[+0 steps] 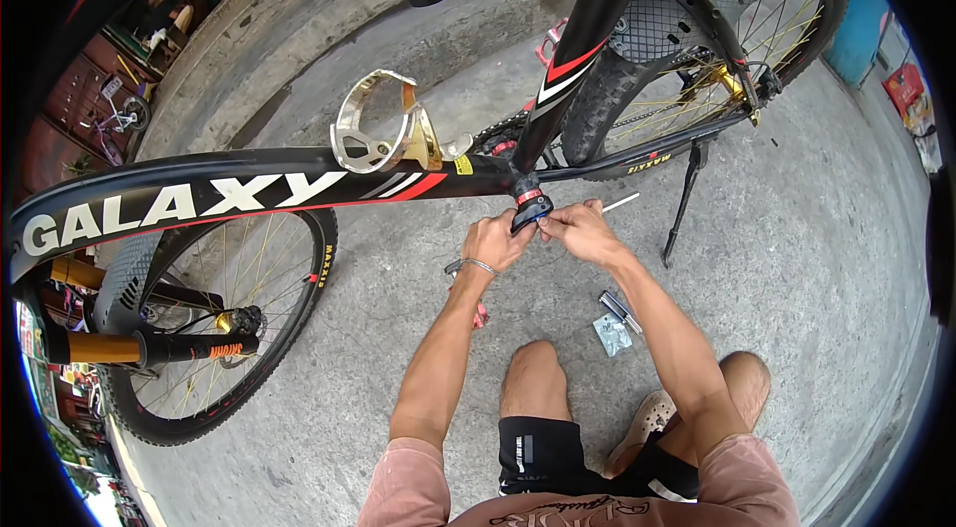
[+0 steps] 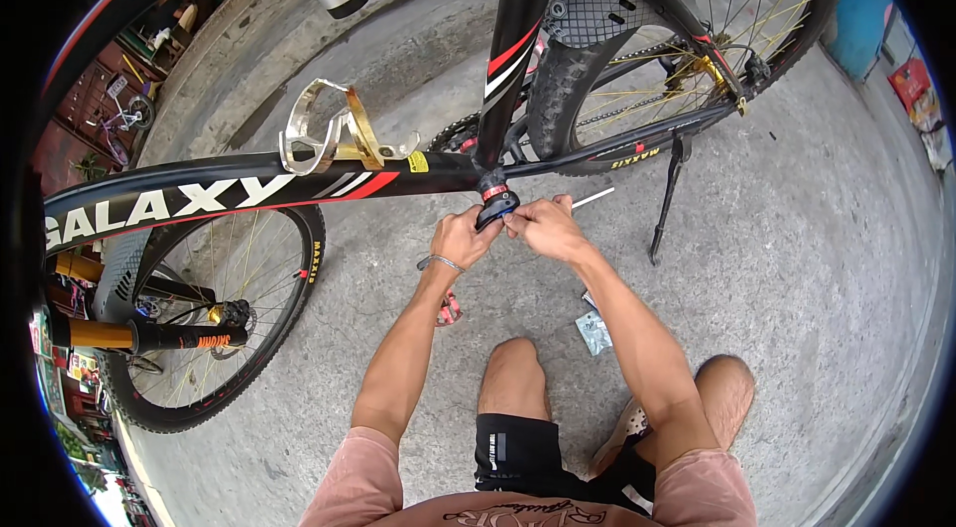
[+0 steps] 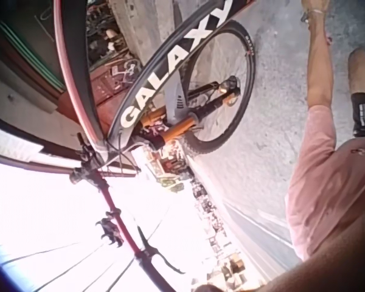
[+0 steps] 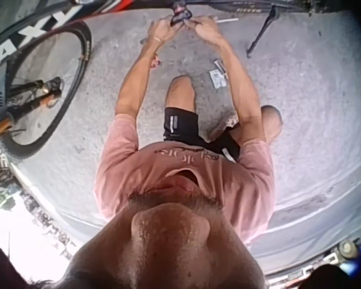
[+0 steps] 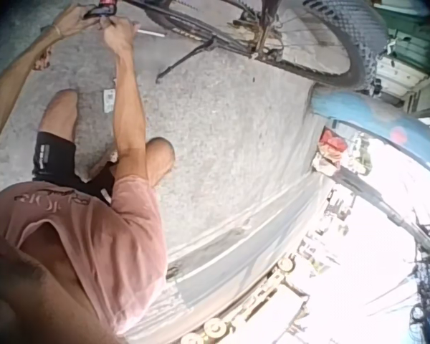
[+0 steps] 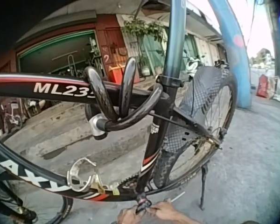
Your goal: The person kneels on the ground and uses a hex wrench to tighten bolts on the bicycle crankset. They manipulate the crank arm and pedal while securing the components. After finishing the adjustment, the person stands up and walks into a bicycle shop.
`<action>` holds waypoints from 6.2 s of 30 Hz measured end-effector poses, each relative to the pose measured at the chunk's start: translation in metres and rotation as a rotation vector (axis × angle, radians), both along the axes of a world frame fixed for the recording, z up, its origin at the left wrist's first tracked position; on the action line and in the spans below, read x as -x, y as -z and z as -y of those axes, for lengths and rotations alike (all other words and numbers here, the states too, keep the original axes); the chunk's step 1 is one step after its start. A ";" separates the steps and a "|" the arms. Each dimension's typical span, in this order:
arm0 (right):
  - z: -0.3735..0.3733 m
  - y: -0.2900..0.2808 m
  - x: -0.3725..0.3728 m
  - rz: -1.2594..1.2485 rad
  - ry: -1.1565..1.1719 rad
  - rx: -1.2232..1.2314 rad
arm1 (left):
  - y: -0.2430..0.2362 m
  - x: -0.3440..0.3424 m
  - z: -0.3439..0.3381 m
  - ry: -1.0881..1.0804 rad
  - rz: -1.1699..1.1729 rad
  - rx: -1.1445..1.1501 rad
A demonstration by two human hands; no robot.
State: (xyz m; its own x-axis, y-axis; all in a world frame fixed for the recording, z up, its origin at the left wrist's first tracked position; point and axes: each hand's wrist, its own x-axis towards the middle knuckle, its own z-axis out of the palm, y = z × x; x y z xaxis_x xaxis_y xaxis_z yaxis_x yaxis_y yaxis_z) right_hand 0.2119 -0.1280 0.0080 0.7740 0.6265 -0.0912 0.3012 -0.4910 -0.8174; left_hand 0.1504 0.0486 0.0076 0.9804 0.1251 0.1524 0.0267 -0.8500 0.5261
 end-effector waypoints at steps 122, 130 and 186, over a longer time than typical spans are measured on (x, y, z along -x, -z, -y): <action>0.123 -0.041 0.211 -0.720 -0.009 -0.693 | -0.070 0.184 0.127 -0.291 0.276 2.044; 0.117 -0.063 0.215 0.144 -0.016 -0.319 | -0.076 0.194 0.127 -0.427 0.247 1.819; 0.098 -0.061 0.217 0.233 -0.317 -0.306 | -0.038 0.254 0.136 -0.192 -0.093 1.247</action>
State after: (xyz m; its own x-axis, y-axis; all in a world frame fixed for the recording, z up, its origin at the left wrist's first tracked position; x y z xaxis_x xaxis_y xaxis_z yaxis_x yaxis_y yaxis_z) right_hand -0.0053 -0.2262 0.0692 0.5195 0.8052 0.2860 0.5885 -0.0945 -0.8030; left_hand -0.1031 -0.0873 0.0451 0.9310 0.2749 -0.2400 0.1743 0.2426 0.9543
